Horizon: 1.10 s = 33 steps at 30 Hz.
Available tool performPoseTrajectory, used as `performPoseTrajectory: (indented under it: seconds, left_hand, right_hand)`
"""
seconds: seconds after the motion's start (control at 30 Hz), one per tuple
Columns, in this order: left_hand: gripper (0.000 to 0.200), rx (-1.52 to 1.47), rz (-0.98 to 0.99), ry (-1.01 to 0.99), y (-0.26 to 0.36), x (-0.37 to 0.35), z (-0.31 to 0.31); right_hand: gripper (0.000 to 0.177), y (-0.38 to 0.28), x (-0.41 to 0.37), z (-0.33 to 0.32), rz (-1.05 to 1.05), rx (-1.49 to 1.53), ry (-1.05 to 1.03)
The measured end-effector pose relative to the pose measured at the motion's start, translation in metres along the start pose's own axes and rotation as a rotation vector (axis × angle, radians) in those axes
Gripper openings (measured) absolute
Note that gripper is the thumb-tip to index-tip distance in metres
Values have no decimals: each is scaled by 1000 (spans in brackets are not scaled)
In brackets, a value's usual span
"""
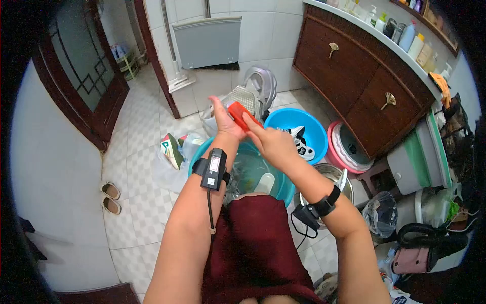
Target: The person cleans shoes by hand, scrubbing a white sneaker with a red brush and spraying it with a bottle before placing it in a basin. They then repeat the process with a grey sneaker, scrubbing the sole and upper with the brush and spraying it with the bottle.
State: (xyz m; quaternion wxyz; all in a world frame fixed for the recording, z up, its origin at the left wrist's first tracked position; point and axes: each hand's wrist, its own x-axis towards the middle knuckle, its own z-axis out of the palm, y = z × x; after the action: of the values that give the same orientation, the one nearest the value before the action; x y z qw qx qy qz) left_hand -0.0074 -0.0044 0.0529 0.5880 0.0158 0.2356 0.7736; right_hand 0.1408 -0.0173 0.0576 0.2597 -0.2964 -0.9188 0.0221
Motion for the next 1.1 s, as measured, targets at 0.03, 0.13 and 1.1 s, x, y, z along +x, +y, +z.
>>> performPoseTrajectory:
  seconds: [0.03, 0.13, 1.1]
  left_hand:
    - [69, 39, 51, -63, -7, 9, -6]
    - [60, -39, 14, -164, -24, 26, -18]
    - [76, 164, -76, -305, -4, 24, -20]
  right_hand:
    - [43, 1, 11, -2, 0, -10, 15]
    - [44, 4, 42, 2, 41, -10, 65]
    - [52, 0, 12, 10, 129, 522, 291]
